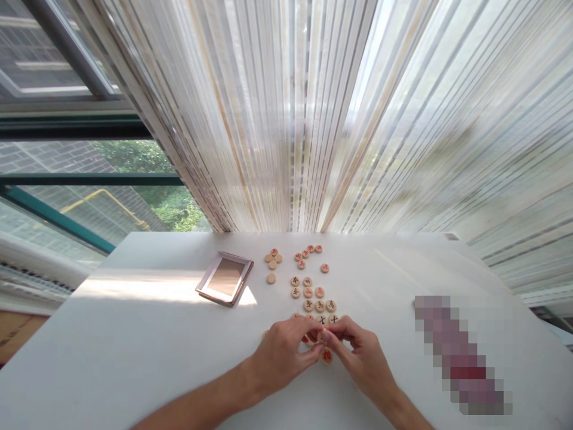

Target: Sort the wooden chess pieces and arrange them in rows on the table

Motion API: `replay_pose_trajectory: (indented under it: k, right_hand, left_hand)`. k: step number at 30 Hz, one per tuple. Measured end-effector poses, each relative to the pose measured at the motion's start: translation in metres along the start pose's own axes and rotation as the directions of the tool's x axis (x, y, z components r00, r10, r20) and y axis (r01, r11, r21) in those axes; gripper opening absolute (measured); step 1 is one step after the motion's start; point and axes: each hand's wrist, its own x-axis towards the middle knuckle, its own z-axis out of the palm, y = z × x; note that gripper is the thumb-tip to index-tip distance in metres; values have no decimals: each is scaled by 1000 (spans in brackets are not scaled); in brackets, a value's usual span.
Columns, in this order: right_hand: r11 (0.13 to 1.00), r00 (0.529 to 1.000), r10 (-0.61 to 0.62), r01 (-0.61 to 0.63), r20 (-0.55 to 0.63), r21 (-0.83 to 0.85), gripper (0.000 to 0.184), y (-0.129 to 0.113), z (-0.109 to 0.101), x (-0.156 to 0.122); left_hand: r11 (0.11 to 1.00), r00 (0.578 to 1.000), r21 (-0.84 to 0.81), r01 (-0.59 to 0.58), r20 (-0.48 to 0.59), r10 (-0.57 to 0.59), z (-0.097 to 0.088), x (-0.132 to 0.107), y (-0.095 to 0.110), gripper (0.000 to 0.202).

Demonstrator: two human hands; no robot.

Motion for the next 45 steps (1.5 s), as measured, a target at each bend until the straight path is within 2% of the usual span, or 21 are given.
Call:
replay_pose_trajectory:
  k: [5, 12, 18, 23, 28, 33, 41, 45]
  right_hand:
    - [1000, 999, 0, 0, 43, 8, 22, 1, -1, -1]
    - [1000, 1000, -16, 16, 23, 0, 19, -2, -4, -1]
    - [999, 997, -52, 53, 54, -8, 14, -4, -3, 1]
    - [997, 997, -71, 72, 33, -16, 13, -2, -2, 1]
    - [994, 995, -97, 98, 19, -40, 12, 1, -2, 1]
    - [970, 976, -217, 218, 24, -108, 19, 2, -2, 0]
    - [871, 900, -431, 434, 67, -229, 27, 4, 2, 0]
    - [854, 885, -462, 463, 63, -238, 27, 6, 3, -1]
  left_hand:
    - [1000, 999, 2, -28, -30, 28, -4, 4, -2, 23]
    - [1000, 999, -3, -6, -46, 6, -11, 7, -2, 25]
    - [999, 1000, -33, 13, -10, -14, -8, 6, 0, 22]
    - [999, 1000, -40, 30, 7, -30, -8, 4, 5, 20]
    - [972, 989, -187, 139, 76, -127, -13, 8, 10, 16]
    - [905, 969, -347, 247, 108, -223, -15, 11, 10, 17]
    - [845, 959, -456, 280, 88, -271, -11, 10, 6, 20]
    - [798, 952, -523, 300, 105, -289, -8, 9, 6, 24]
